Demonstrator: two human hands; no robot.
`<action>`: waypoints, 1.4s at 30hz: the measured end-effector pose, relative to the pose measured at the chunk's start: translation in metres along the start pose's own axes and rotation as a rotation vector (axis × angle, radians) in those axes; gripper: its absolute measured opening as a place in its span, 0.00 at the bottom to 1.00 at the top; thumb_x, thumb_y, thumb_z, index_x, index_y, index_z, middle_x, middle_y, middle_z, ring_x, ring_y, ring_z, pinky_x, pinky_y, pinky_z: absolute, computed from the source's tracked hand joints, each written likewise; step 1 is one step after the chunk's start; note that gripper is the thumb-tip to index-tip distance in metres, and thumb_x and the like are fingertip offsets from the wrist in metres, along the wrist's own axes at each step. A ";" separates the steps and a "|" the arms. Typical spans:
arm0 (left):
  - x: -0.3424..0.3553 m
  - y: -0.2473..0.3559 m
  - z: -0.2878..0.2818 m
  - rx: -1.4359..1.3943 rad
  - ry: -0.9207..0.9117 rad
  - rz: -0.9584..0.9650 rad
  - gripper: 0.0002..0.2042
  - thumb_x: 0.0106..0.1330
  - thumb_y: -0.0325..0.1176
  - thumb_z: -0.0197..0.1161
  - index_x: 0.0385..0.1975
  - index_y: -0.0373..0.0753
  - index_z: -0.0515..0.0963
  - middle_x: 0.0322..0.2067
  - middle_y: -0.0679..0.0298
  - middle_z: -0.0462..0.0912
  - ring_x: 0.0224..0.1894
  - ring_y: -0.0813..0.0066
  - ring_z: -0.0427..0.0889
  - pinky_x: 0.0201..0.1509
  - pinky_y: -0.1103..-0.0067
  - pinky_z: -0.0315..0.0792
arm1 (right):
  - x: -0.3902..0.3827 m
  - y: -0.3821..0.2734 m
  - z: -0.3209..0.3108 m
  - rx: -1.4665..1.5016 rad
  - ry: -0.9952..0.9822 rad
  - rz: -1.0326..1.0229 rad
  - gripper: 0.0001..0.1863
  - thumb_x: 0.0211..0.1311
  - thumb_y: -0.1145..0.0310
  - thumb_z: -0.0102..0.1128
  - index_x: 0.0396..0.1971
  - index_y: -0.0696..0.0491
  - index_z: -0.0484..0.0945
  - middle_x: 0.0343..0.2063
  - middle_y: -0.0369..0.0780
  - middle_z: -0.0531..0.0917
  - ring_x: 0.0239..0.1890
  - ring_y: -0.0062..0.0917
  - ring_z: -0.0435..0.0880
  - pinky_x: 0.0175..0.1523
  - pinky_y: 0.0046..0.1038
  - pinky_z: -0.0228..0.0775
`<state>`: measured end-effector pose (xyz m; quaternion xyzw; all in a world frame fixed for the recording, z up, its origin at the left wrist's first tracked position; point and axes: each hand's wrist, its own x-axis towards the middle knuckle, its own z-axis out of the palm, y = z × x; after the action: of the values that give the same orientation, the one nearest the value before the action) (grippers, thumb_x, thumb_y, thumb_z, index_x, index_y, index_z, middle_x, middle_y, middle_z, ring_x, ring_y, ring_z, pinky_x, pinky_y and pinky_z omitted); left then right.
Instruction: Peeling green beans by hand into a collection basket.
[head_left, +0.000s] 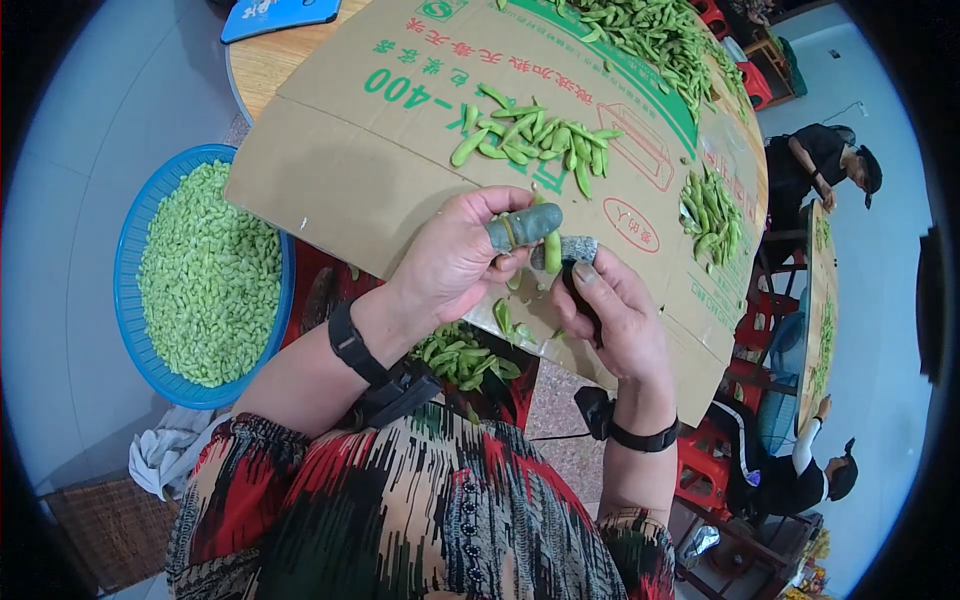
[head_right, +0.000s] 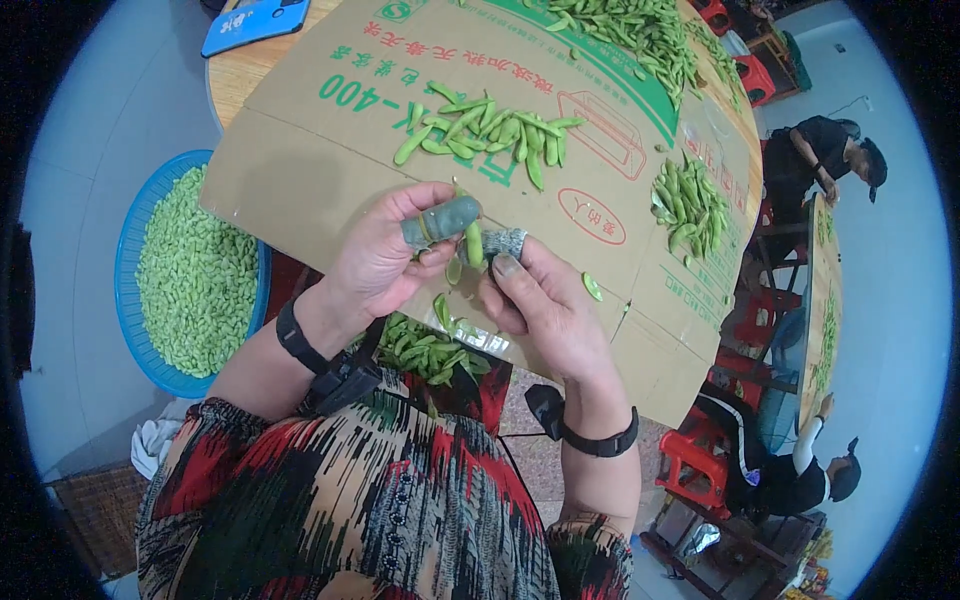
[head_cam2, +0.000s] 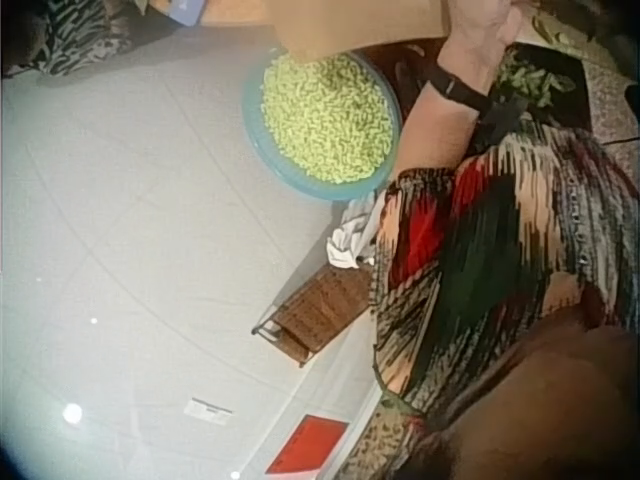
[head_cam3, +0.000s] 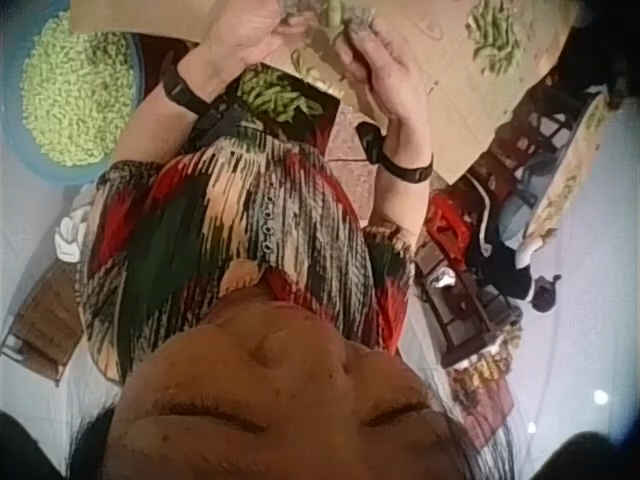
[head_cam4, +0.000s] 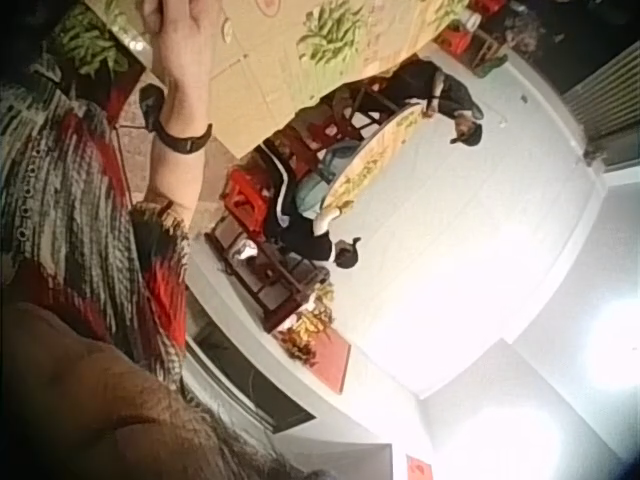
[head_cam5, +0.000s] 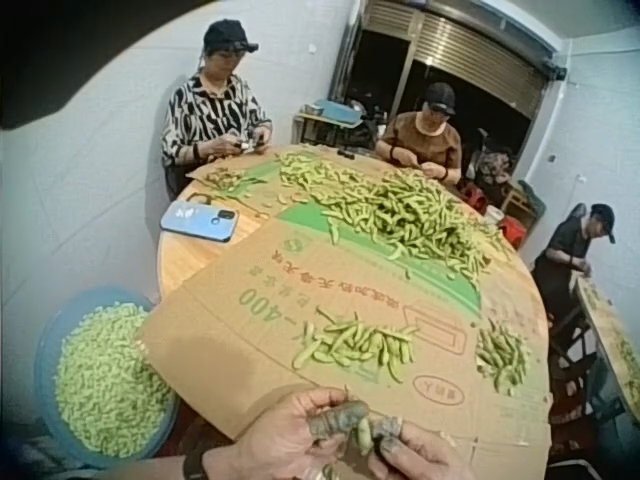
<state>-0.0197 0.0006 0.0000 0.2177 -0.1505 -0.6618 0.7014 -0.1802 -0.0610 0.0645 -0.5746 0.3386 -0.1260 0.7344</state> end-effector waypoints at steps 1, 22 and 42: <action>-0.001 0.000 0.002 0.003 -0.002 0.000 0.10 0.60 0.28 0.59 0.40 0.35 0.73 0.28 0.67 0.75 0.21 0.90 0.67 0.19 0.93 0.55 | -0.002 0.001 -0.001 0.001 0.000 -0.003 0.13 0.67 0.63 0.42 0.40 0.57 0.70 0.16 0.32 0.68 0.14 0.10 0.57 0.20 0.14 0.49; 0.007 0.008 0.001 -0.080 -0.205 -0.249 0.08 0.61 0.30 0.58 0.38 0.35 0.75 0.25 0.73 0.74 0.21 0.93 0.66 0.22 0.93 0.57 | 0.000 0.004 0.001 0.252 -0.054 0.082 0.09 0.66 0.69 0.44 0.35 0.57 0.73 0.15 0.28 0.67 0.16 0.10 0.57 0.22 0.13 0.50; 0.006 -0.006 0.019 1.100 -0.009 0.307 0.20 0.58 0.26 0.60 0.52 0.38 0.70 0.28 0.65 0.79 0.29 0.77 0.77 0.36 0.80 0.71 | 0.021 0.001 -0.012 -0.083 0.265 -0.122 0.07 0.62 0.69 0.53 0.34 0.56 0.77 0.17 0.27 0.71 0.18 0.07 0.62 0.22 0.13 0.52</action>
<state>-0.0333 -0.0079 0.0128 0.5235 -0.5060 -0.3776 0.5721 -0.1726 -0.0818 0.0547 -0.6022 0.4020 -0.2308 0.6499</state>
